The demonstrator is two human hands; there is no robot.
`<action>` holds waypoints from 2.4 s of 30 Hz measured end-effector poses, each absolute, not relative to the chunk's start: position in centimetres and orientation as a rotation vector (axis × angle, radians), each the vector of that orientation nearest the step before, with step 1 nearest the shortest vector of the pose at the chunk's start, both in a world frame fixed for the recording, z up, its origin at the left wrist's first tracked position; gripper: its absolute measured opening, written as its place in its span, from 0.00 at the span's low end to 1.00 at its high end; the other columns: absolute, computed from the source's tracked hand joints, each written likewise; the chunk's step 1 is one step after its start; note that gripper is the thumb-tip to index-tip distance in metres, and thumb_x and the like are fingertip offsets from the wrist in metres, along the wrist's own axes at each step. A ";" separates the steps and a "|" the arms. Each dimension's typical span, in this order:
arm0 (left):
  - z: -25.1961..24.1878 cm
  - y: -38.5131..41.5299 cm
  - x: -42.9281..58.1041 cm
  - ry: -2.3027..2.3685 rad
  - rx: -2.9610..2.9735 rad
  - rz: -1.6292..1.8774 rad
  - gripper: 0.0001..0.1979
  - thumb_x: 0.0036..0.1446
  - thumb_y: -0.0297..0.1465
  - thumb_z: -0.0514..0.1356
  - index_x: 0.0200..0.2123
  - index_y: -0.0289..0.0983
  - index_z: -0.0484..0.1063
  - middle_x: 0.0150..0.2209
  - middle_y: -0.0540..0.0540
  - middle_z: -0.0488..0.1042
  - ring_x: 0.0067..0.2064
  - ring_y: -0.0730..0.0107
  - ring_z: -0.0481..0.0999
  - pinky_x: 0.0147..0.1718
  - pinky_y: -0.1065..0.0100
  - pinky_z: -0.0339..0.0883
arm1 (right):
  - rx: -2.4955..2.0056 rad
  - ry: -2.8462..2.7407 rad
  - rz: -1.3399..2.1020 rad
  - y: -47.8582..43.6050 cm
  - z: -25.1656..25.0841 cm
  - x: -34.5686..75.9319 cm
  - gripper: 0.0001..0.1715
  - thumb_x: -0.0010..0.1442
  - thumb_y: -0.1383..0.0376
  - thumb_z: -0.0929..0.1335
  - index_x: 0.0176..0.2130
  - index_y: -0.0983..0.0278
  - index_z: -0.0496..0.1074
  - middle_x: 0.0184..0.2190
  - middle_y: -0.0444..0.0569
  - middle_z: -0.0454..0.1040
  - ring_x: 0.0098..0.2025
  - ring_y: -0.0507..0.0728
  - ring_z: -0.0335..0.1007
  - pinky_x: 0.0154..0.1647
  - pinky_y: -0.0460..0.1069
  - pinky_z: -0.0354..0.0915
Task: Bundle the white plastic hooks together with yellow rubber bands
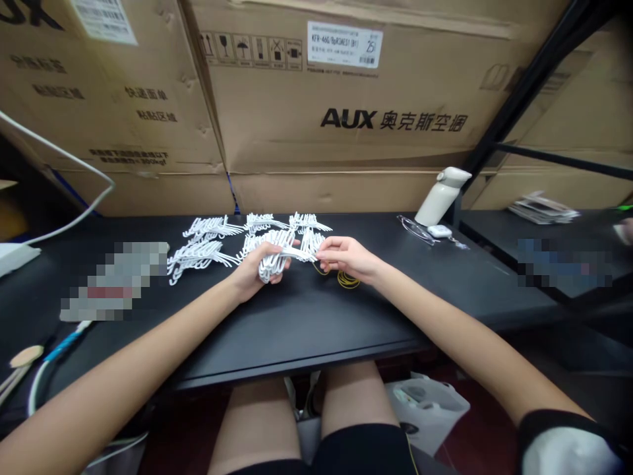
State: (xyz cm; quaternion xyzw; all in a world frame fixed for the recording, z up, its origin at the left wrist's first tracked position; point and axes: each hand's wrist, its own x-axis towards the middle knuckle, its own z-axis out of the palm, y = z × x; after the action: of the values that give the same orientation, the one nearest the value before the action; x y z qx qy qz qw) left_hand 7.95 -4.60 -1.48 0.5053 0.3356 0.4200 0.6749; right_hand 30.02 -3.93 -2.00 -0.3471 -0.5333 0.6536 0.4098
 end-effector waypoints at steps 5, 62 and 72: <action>-1.6 -4.6 8.0 0.768 1.137 0.941 0.21 0.49 0.34 0.58 0.45 0.29 0.74 0.22 0.49 0.70 0.16 0.79 0.58 0.14 0.74 0.54 | -0.896 -1.353 1.634 -4.0 -2.0 30.0 0.18 0.40 0.62 0.79 0.28 0.67 0.72 0.24 0.44 0.73 0.25 0.48 0.68 0.29 0.45 0.66; -1.6 -4.4 8.0 0.828 1.166 0.929 0.19 0.53 0.34 0.56 0.46 0.28 0.72 0.24 0.48 0.74 0.16 0.77 0.64 0.17 0.71 0.66 | -1.296 -2.065 1.153 -1.8 -0.9 35.1 0.11 0.43 0.67 0.74 0.31 0.68 0.75 0.26 0.48 0.77 0.30 0.52 0.73 0.31 0.45 0.67; -1.4 -4.5 8.1 0.839 1.157 0.934 0.19 0.53 0.34 0.56 0.45 0.27 0.72 0.24 0.48 0.74 0.16 0.77 0.64 0.16 0.71 0.65 | -1.218 -2.118 1.394 -2.5 0.1 35.2 0.13 0.48 0.62 0.72 0.32 0.69 0.77 0.28 0.50 0.78 0.28 0.51 0.71 0.21 0.41 0.62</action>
State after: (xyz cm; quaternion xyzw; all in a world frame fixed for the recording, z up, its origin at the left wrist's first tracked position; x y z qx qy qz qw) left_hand 8.12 -4.51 -1.44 0.5106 0.3703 0.4124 0.6573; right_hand 35.18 -2.48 0.11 -0.4273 -0.7428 0.4888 0.1636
